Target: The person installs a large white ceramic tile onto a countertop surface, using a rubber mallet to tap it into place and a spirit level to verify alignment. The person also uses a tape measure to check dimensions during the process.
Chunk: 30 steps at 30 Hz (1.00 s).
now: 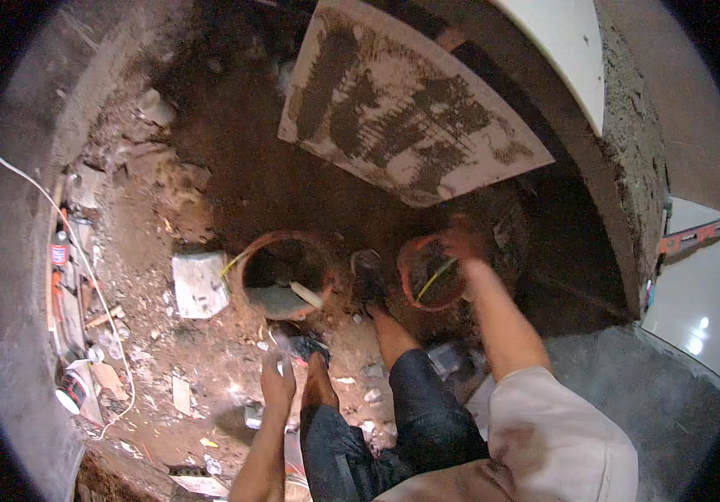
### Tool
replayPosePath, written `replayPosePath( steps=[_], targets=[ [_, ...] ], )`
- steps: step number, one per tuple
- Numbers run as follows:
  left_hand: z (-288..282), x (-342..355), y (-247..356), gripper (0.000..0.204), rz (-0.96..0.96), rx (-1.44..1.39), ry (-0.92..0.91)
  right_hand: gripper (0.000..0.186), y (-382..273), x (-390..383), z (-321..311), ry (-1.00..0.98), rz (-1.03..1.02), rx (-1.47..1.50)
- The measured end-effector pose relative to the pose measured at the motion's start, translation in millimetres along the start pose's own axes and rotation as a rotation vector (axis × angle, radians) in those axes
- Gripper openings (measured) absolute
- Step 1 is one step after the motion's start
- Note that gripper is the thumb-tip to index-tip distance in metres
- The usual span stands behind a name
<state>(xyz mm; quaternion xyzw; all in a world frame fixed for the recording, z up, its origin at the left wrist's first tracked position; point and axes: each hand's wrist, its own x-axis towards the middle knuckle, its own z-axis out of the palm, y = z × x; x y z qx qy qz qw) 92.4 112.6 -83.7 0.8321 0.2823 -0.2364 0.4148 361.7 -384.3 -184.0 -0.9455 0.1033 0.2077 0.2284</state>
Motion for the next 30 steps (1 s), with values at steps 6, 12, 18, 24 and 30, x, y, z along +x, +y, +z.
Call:
replayPosePath(
  steps=[6,12,18,24,30],
  targets=[
    [-35.0,259.4,243.7,0.04,0.477,-0.085,0.23,0.043,172.8,68.6,-190.3,0.131,0.118,1.326],
    [-91.1,438.5,407.5,0.06,0.409,0.367,0.096,0.043,70.3,136.5,-165.7,0.181,0.537,1.761],
    [-67.0,497.0,487.9,0.055,0.612,0.335,0.224,0.039,152.6,145.7,-189.9,-0.092,0.534,1.832],
    [-121.7,495.5,438.1,0.05,1.051,0.49,0.443,0.038,124.8,117.1,-169.2,-0.257,0.782,1.909],
    [-194.1,444.0,395.0,0.023,-0.163,-0.532,-0.406,0.035,137.8,51.9,-134.4,-0.431,0.822,1.786]
  ],
)
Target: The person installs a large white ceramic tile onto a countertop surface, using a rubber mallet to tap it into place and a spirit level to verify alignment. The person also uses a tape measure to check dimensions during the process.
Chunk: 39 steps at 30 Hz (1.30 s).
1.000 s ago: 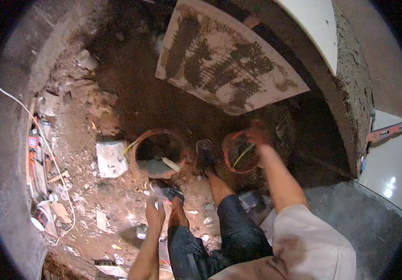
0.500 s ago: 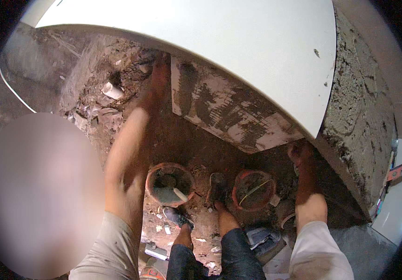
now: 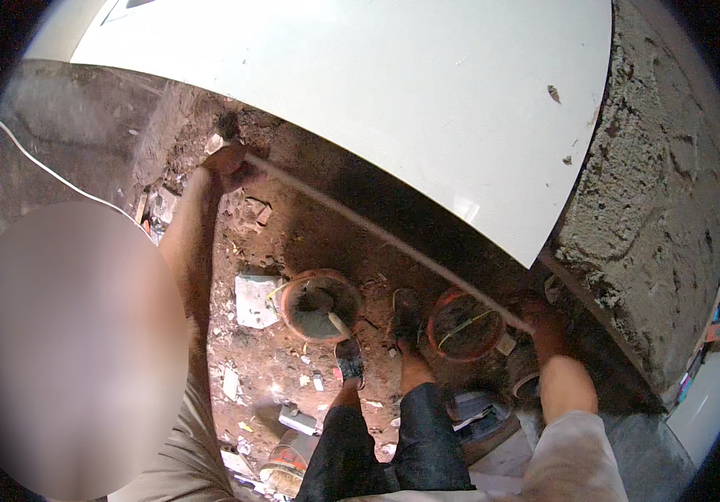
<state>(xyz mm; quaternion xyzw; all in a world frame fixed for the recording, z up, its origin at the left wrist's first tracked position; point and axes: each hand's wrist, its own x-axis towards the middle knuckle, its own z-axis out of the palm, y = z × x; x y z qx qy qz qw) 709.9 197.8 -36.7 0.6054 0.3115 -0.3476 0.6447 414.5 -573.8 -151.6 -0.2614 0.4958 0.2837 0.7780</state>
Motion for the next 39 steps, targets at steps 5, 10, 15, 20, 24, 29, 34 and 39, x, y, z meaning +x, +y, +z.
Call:
replayPosePath(
  steps=[5,10,15,20,24,29,34,39],
  targets=[
    [4.3,-66.3,-8.8,0.021,0.075,1.003,-0.269,0.032,61.6,4.6,49.0,0.139,-0.083,-0.177],
    [-25.4,-32.5,-111.5,0.025,0.102,1.5,0.066,0.03,123.2,-6.7,86.9,0.363,-0.231,-0.487],
    [-82.8,-122.5,-216.2,0.037,0.134,1.432,0.321,0.027,215.4,-85.0,84.8,0.771,-0.298,-1.127],
    [-155.0,-387.1,-339.9,0.036,0.184,1.505,0.338,0.017,310.1,-161.0,56.6,0.698,-0.688,-1.559],
    [-144.1,-537.0,-374.2,0.035,-0.126,1.263,0.495,0.016,331.3,-266.2,172.2,0.259,-0.593,-1.879],
    [-138.2,-620.1,-414.9,0.034,-0.06,1.041,0.664,0.018,398.0,-303.0,286.6,0.174,-0.53,-1.693],
    [-160.1,-701.8,-429.0,0.034,0.126,0.874,0.776,0.022,427.9,-393.7,395.3,-0.011,-0.88,-1.505],
    [-171.1,-758.4,-408.6,0.033,0.422,0.631,0.924,0.029,401.3,-484.5,429.5,-0.116,-1.208,-1.283]
  ],
)
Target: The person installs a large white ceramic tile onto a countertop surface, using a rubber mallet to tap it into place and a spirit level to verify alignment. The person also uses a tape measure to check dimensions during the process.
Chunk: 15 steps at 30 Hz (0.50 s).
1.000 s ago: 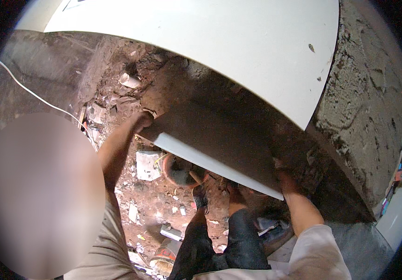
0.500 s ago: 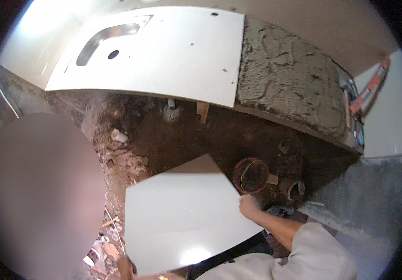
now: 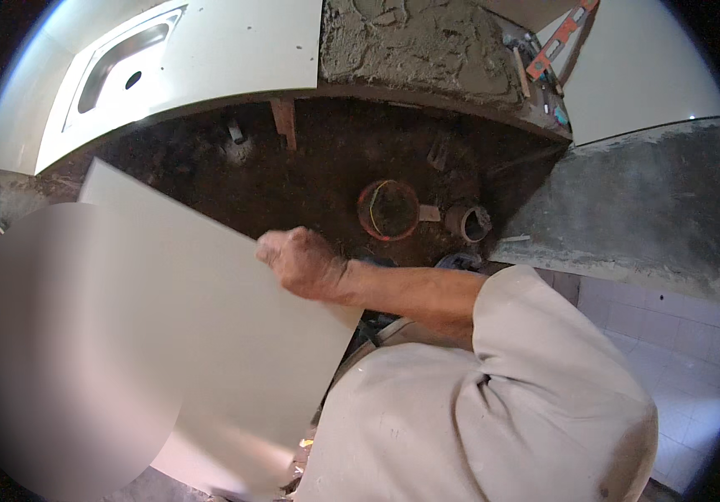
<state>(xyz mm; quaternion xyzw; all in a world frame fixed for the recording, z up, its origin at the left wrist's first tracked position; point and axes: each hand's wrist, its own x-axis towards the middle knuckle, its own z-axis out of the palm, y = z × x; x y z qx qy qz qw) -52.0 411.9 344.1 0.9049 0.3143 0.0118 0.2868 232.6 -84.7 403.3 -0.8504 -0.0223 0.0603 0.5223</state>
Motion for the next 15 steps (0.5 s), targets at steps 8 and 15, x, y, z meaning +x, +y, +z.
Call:
replayPosePath(
  steps=[8,15],
  targets=[
    [-25.0,50.7,82.2,0.033,0.437,-0.571,0.288,0.033,-85.0,-38.3,-162.1,0.525,-0.136,-0.182],
    [93.5,108.7,299.0,0.038,0.555,-0.556,0.104,0.036,-17.5,-123.5,-288.5,1.026,0.173,-0.3]
  ],
)
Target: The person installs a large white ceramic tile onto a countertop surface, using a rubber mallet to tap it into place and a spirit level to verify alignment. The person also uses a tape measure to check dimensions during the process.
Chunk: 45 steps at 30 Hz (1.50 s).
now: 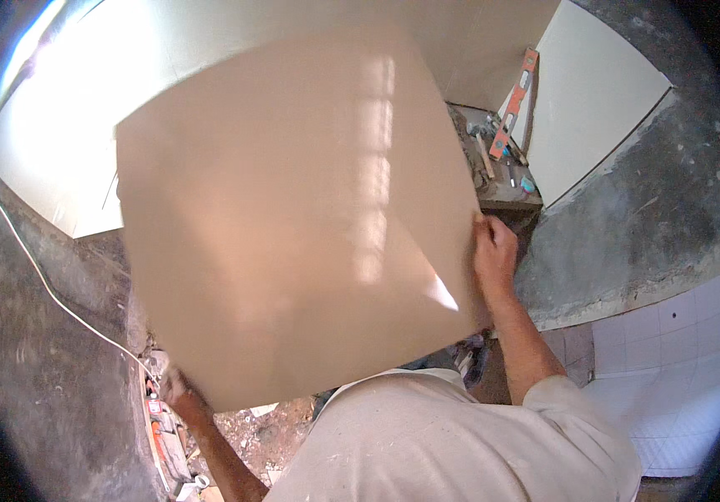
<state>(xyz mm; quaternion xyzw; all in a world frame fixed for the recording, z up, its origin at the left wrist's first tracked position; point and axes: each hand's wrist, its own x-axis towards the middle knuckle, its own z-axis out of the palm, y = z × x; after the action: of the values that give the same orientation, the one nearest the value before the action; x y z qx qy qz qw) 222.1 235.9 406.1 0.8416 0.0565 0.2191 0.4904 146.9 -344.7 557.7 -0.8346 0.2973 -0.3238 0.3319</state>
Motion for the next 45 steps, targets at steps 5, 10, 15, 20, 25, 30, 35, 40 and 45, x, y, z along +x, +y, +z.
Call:
replayPosePath(
  steps=[5,10,15,20,25,30,35,40,45],
  targets=[
    [145.1,14.9,55.8,0.038,-0.2,-0.214,-0.245,0.037,159.7,34.1,-40.4,0.148,0.171,-0.098],
    [258.1,21.8,107.3,0.039,-0.305,-0.166,-0.39,0.033,272.0,90.1,-50.5,0.053,0.353,-0.185],
    [353.2,14.3,169.6,0.037,-0.378,-0.022,-0.413,0.036,323.6,159.5,-50.0,0.051,0.413,-0.122],
    [428.0,32.6,149.0,0.037,-0.389,-0.046,-0.404,0.033,358.6,234.2,-20.9,0.0,0.453,-0.04],
    [497.1,69.6,157.3,0.038,-0.405,0.024,-0.384,0.033,397.5,302.8,25.9,0.157,0.267,-0.207],
    [553.0,118.4,127.9,0.039,-0.437,0.134,-0.37,0.036,409.1,359.2,70.2,0.017,0.379,-0.136],
    [582.6,149.3,112.7,0.042,-0.453,0.12,-0.409,0.037,401.0,387.9,110.3,0.067,0.357,-0.256],
    [602.1,163.6,103.7,0.044,-0.527,0.054,-0.401,0.04,408.5,407.8,134.6,0.06,0.463,-0.291],
    [602.6,178.1,114.3,0.045,-0.482,0.168,-0.429,0.041,374.9,407.4,152.8,0.053,0.559,-0.118]
  ],
)
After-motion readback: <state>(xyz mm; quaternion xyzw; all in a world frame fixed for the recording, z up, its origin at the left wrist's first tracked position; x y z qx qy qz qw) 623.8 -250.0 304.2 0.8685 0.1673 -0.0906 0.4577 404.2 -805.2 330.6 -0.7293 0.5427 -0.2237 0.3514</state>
